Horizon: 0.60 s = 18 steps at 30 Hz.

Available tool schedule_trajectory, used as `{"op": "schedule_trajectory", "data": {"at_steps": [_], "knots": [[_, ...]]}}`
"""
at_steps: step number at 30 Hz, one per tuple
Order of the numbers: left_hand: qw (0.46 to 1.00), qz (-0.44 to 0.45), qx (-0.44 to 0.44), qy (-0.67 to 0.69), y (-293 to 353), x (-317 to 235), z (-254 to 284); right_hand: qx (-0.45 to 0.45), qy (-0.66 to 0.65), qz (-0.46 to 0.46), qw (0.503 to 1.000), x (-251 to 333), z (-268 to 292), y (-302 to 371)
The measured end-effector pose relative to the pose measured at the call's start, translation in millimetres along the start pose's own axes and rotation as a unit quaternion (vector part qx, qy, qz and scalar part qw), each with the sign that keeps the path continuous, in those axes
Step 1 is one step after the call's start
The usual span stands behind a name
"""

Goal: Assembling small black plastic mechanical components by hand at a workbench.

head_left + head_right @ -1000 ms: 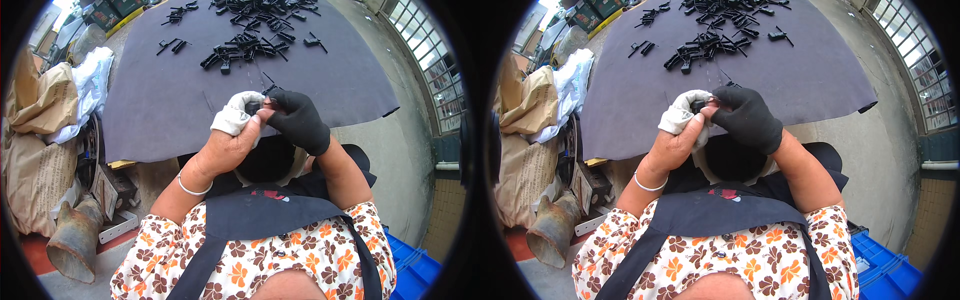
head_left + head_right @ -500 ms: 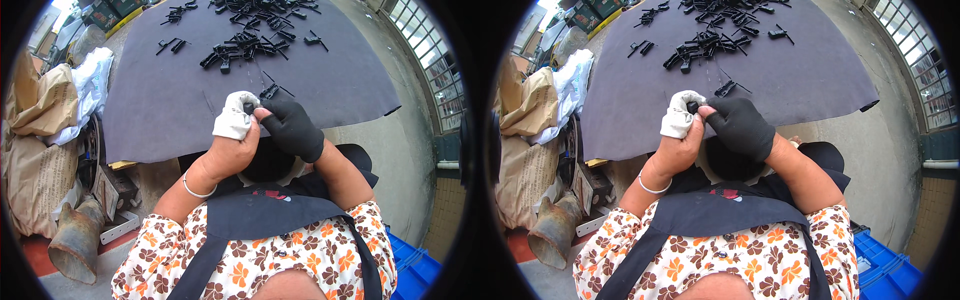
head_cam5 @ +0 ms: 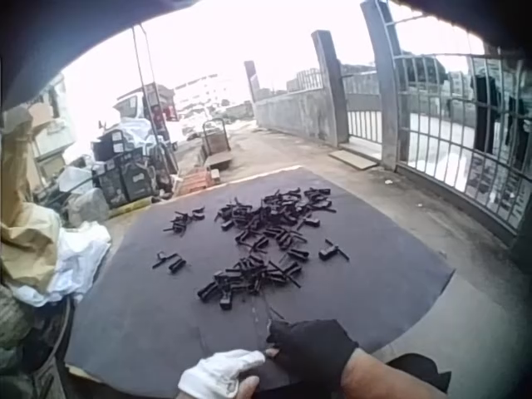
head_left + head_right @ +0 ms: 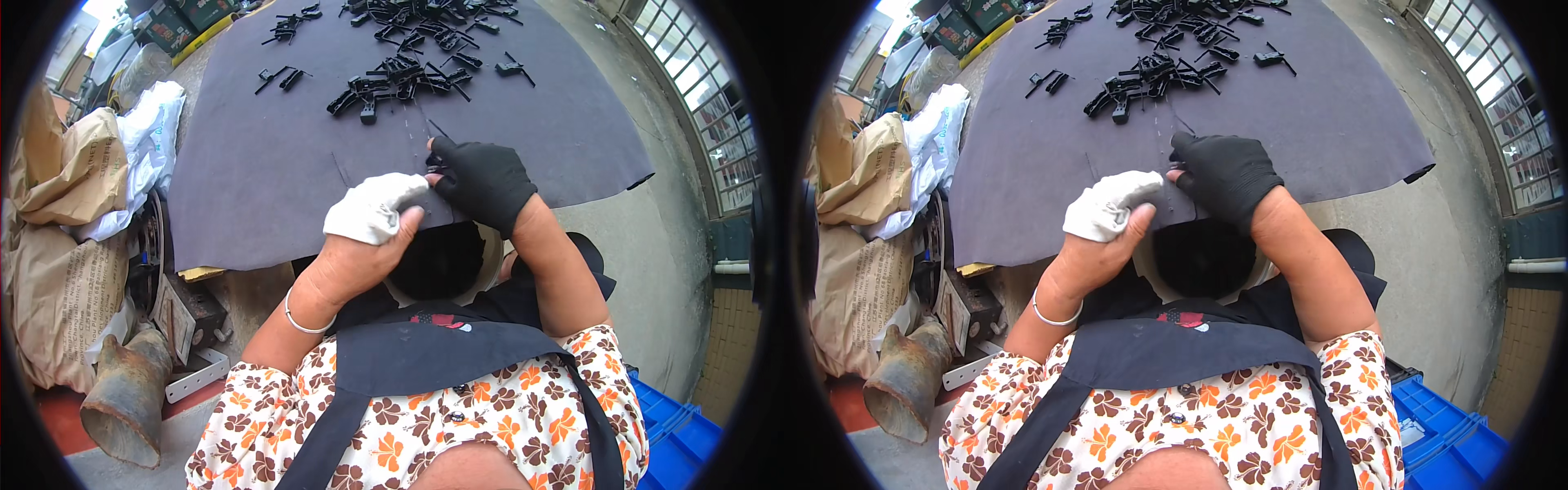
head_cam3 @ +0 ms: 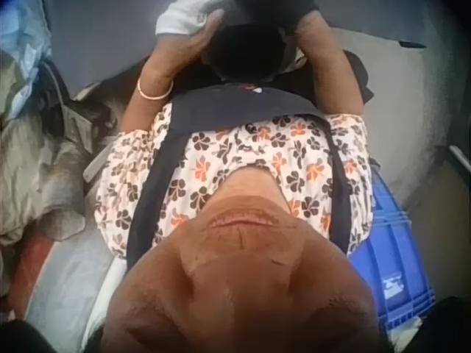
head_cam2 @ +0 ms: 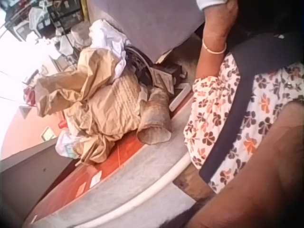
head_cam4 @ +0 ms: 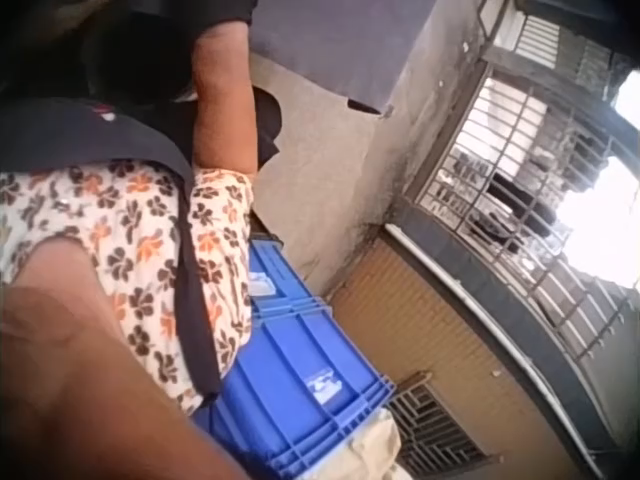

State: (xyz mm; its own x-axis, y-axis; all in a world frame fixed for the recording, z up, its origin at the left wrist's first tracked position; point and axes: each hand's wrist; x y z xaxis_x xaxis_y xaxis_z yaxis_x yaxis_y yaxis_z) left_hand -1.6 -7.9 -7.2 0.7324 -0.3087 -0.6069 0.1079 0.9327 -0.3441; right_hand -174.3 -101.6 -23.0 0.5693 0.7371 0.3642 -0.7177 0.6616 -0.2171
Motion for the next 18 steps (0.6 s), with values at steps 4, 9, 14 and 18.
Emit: {"op": "schedule_trajectory", "data": {"at_steps": [4,9,14,18], "knots": [[0.977,0.147,-0.034,0.153,-4.0,15.4,-1.9,-0.003,0.005,0.011,1.0,-4.6,-3.5,-1.8],[0.847,0.278,0.062,0.449,-13.2,11.5,-3.0,-0.004,-0.483,0.041,0.875,8.6,19.8,13.0],[0.768,0.289,0.148,0.552,-13.8,12.4,-9.9,-0.051,-0.513,0.043,0.856,8.1,4.7,10.9],[0.757,0.273,0.15,0.574,-13.2,5.9,-3.6,-0.159,-0.406,0.038,0.899,10.5,-5.2,9.7]]}}
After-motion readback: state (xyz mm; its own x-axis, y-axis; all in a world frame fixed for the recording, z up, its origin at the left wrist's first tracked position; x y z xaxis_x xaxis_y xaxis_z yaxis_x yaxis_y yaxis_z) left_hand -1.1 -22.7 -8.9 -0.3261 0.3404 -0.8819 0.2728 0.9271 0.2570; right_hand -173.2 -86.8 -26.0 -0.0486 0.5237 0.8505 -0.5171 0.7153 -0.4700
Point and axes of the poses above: each hand's wrist, its own y-axis away from the middle knuckle, its own z-axis out of the back of the hand, x = y × z, and after that the axes turned 9 degrees about z, right-handed
